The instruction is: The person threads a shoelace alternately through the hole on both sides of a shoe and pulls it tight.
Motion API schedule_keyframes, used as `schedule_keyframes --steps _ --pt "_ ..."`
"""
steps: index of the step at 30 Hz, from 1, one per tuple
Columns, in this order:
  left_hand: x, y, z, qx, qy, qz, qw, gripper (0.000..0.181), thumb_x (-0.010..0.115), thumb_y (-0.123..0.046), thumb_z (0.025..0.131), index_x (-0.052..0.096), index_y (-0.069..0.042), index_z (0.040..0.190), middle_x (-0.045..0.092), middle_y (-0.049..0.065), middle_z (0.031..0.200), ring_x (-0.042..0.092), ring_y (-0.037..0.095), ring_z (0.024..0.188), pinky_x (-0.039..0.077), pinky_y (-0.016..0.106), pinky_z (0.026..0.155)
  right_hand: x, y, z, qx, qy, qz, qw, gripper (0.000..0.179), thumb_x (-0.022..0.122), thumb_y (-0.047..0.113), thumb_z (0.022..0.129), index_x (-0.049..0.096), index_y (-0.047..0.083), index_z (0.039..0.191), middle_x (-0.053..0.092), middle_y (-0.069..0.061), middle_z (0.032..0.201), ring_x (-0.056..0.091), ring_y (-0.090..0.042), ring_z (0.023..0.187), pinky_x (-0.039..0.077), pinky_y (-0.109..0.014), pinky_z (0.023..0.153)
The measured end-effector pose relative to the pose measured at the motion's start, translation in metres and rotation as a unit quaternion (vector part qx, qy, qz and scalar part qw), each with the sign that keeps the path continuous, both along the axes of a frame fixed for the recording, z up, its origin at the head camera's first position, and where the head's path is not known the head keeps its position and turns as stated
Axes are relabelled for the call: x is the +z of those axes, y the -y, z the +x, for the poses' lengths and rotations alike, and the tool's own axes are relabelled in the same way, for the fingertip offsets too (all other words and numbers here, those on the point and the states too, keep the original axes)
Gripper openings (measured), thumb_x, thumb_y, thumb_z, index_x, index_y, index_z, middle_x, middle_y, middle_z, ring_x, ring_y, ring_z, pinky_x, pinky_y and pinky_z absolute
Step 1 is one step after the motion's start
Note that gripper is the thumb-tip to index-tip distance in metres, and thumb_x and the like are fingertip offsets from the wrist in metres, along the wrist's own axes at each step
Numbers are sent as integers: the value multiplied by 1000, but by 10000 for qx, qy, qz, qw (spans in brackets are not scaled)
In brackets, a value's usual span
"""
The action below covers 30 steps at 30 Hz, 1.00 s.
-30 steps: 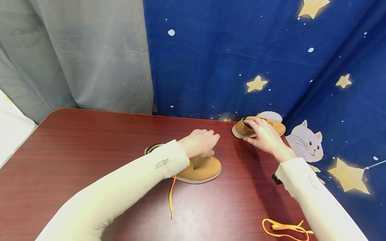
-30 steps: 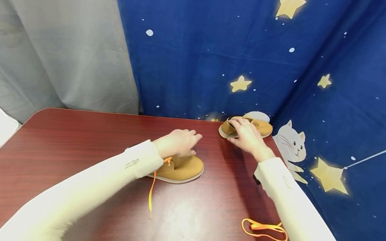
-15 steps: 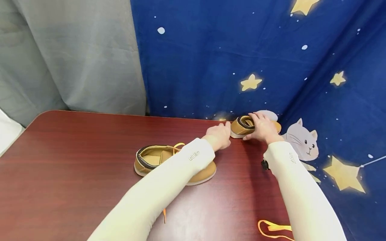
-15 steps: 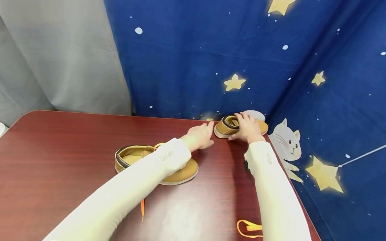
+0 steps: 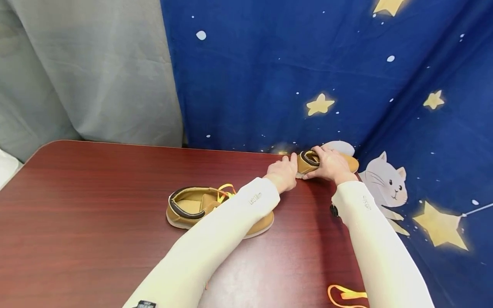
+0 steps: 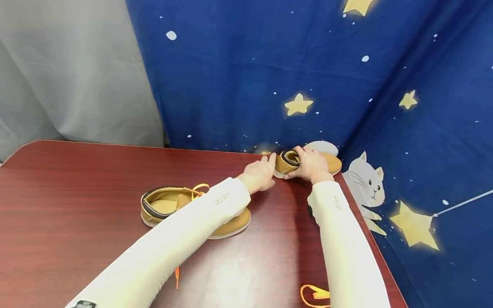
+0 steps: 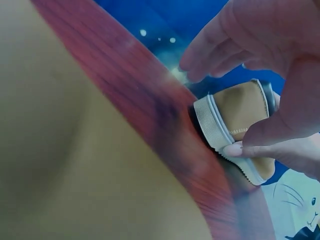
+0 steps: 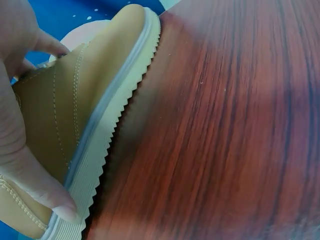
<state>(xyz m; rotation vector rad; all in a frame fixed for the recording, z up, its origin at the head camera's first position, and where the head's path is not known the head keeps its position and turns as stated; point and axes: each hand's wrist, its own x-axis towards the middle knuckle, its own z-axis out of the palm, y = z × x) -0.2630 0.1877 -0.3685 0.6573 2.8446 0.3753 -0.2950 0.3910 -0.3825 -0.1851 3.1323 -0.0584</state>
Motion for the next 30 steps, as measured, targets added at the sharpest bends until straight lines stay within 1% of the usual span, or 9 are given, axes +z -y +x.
schedule_keyframes --steps 3,7,12,16,20,21,24,27,30 --pt "-4 -4 1 39 -65 36 10000 88 71 -30 91 17 -17 160 48 7 147 58 23 126 53 35 98 0 4 6 62 60 124 9999 94 90 58 64 48 12 136 55 -19 132 56 -49 117 47 -62 97" --pt "-8 -11 3 -6 -202 124 9997 88 71 -33 91 19 -16 160 48 8 147 57 22 126 53 35 97 0 11 17 201 -50 166 9996 93 91 56 63 50 14 135 58 -18 131 57 -49 114 47 -61 96" --pt "-8 -15 4 -101 -350 262 9990 81 77 -39 87 34 -15 151 55 7 137 62 22 119 55 35 93 -2 23 35 551 -321 214 9977 91 92 47 63 51 11 136 60 -20 132 59 -45 115 47 -57 101" --pt "-8 -17 6 -190 -301 272 9990 74 79 -39 85 41 -13 143 59 6 128 67 20 111 57 33 88 -5 30 49 789 -539 240 9951 92 93 44 63 52 6 137 61 -20 133 59 -42 116 46 -54 103" --pt "-8 -17 11 -183 -164 171 9996 80 79 -39 86 36 -12 147 58 7 129 68 19 110 57 31 88 -6 35 59 977 -693 252 9925 96 93 43 64 50 2 140 63 -21 130 60 -38 119 43 -53 108" --pt "-8 -17 12 -206 -164 122 9996 80 79 -39 87 35 -12 149 58 7 130 68 19 111 57 31 88 -6 34 61 994 -706 213 9923 96 93 43 65 49 2 140 63 -21 129 60 -38 118 44 -53 108" --pt "-9 -15 16 -299 -257 15 9992 79 76 -38 90 34 -14 152 58 8 131 69 20 111 58 31 88 -6 29 64 976 -735 -52 9925 95 94 41 65 48 7 141 62 -19 129 62 -37 116 49 -54 100" --pt "-9 -14 18 -485 -410 38 9980 71 74 -37 92 36 -21 150 61 10 127 70 23 108 59 33 85 -5 17 65 909 -772 -544 9914 99 97 37 62 47 11 144 57 -18 135 60 -38 117 52 -56 94" --pt "-8 -12 20 -709 -593 90 9957 58 73 -33 93 44 -25 142 64 11 122 72 25 105 60 35 82 -7 1 67 886 -803 -927 9885 105 99 34 59 46 10 146 55 -20 140 57 -40 123 49 -58 98"
